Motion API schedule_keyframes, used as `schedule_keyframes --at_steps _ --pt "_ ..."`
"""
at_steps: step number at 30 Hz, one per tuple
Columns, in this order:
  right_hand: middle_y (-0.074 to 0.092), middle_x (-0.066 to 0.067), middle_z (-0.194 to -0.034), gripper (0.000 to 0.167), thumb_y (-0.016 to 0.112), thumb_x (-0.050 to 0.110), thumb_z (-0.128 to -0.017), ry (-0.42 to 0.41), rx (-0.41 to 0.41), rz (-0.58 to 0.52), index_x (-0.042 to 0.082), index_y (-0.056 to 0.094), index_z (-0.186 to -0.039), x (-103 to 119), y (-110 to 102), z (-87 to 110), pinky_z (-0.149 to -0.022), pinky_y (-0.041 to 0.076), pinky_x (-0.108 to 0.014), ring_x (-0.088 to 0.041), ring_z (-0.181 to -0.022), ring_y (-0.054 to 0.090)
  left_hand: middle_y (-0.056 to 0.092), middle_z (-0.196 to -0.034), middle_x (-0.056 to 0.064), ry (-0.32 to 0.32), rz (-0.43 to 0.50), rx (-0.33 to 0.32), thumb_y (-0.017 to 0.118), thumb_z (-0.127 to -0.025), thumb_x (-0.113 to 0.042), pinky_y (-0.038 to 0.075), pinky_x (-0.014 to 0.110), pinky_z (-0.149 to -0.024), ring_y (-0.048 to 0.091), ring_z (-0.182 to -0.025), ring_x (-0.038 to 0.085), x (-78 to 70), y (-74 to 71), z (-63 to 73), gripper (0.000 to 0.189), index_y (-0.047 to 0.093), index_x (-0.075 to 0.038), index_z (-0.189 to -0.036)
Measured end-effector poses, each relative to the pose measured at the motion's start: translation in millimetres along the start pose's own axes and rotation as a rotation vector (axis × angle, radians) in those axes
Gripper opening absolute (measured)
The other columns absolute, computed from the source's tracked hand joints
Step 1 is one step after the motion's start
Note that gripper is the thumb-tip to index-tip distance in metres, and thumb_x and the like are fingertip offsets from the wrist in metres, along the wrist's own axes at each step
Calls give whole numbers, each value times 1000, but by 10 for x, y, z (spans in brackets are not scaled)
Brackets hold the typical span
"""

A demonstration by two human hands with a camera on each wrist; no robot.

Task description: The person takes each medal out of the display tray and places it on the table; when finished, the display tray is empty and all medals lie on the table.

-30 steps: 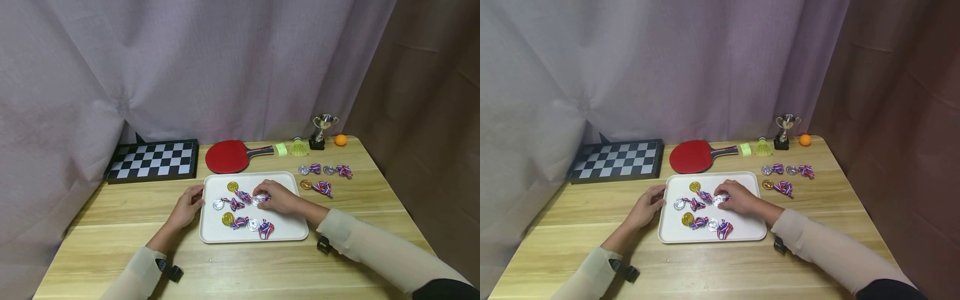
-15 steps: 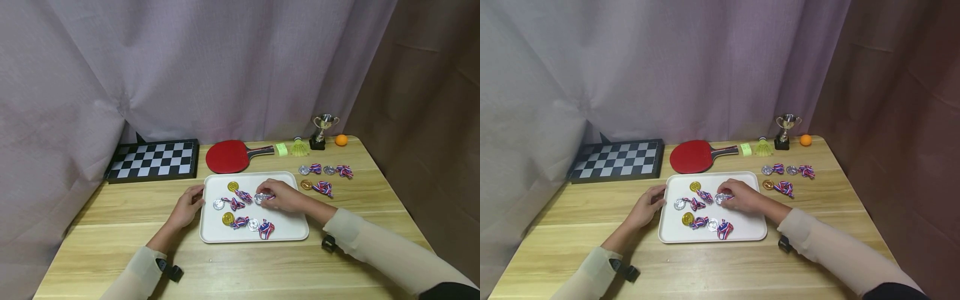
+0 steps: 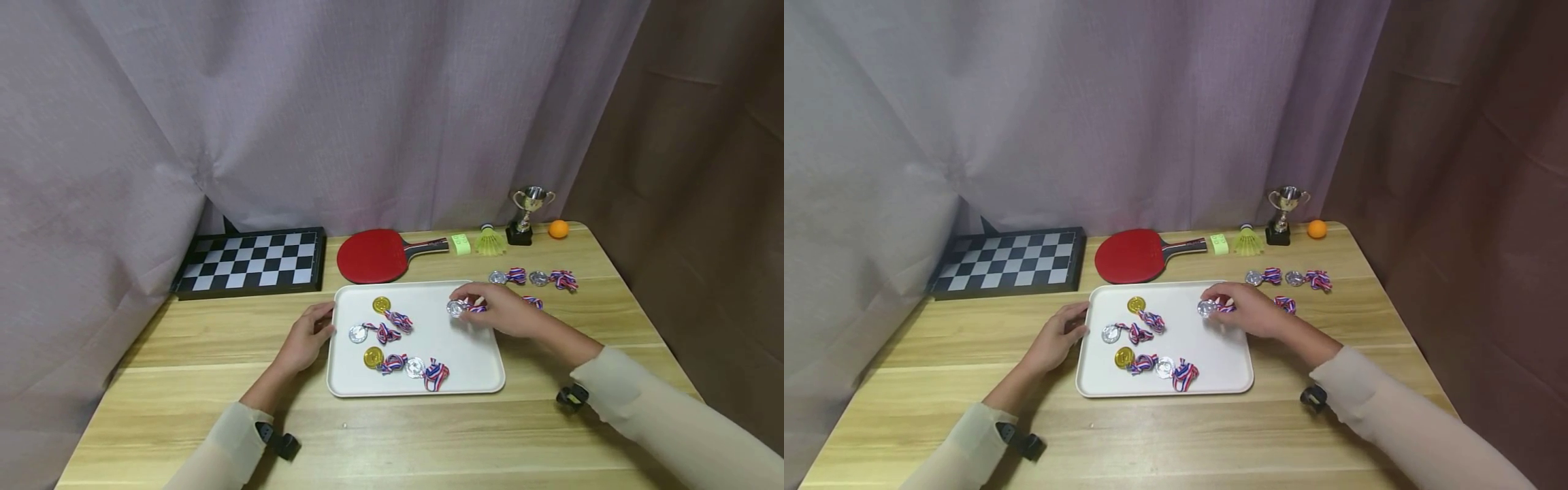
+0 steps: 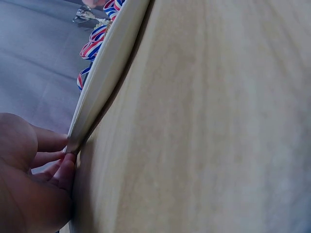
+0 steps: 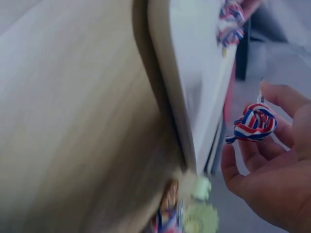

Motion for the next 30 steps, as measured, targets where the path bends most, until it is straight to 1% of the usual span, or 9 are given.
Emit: schedule_keyframes --at_steps 7,11,13,17,19,21,24,27,30 --pt "69 -12 -126 35 74 16 -97 89 -71 51 7 69 -130 -226 -474 294 -89 57 -39 -25 -110 63 50 -147 23 5 -9 3 58 -99 10 48 49 -111 54 -130 36 4 5 -4 50 48 8 -148" --pt "68 -17 -128 38 72 20 -99 142 -119 79 4 67 -134 -395 -749 474 -90 57 -42 -29 -111 63 50 -147 23 7 -10 2 58 -99 10 48 50 -111 54 -130 36 2 4 -1 50 48 8 -148" --pt "69 -18 -126 40 72 21 -99 161 -147 105 3 66 -134 -491 -879 563 -90 56 -36 -26 -110 63 50 -147 23 8 -9 1 58 -99 9 48 50 -111 53 -130 37 0 2 0 50 48 8 -148" --pt "70 -17 -123 39 72 21 -98 185 -181 152 3 67 -132 -682 -1097 724 -85 52 -19 -10 -107 60 50 -148 23 10 -5 3 58 -99 10 48 50 -111 53 -131 37 6 1 1 50 48 8 -148" --pt "70 -17 -123 38 72 20 -99 195 -188 162 2 67 -132 -774 -1177 790 -84 50 -17 -5 -106 57 49 -148 23 10 -6 5 58 -99 10 48 50 -111 53 -131 37 8 2 1 50 48 8 -148" --pt "69 -18 -122 37 71 20 -99 211 -189 175 1 67 -131 -868 -1227 847 -81 50 -16 -4 -104 57 49 -148 23 11 -6 5 58 -99 10 49 49 -110 53 -131 37 6 2 3 50 48 8 -148" --pt "68 -20 -124 36 70 20 -100 231 -170 201 0 67 -130 -1013 -1225 904 -82 54 -23 -16 -107 59 49 -148 24 11 -3 4 58 -99 10 49 49 -111 53 -132 38 6 1 3 50 48 9 -148" --pt "66 -25 -129 36 69 18 -100 252 -137 211 0 66 -132 -1167 -1147 941 -90 58 -40 -32 -114 61 49 -148 24 9 -5 4 58 -99 10 48 50 -111 53 -132 38 12 2 3 50 48 9 -148" --pt "63 -29 -132 37 69 14 -100 249 -112 208 -2 65 -133 -1278 -1051 958 -97 53 -57 -43 -120 60 49 -149 23 4 -5 5 58 -99 9 48 50 -111 52 -132 38 18 4 -1 50 47 8 -148"
Point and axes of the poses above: each hand's wrist, its own z-axis away from the middle knuckle, its own y-axis out of the palm, x = y × z, the point moved 10 cm from there along -z, towards the middle knuckle
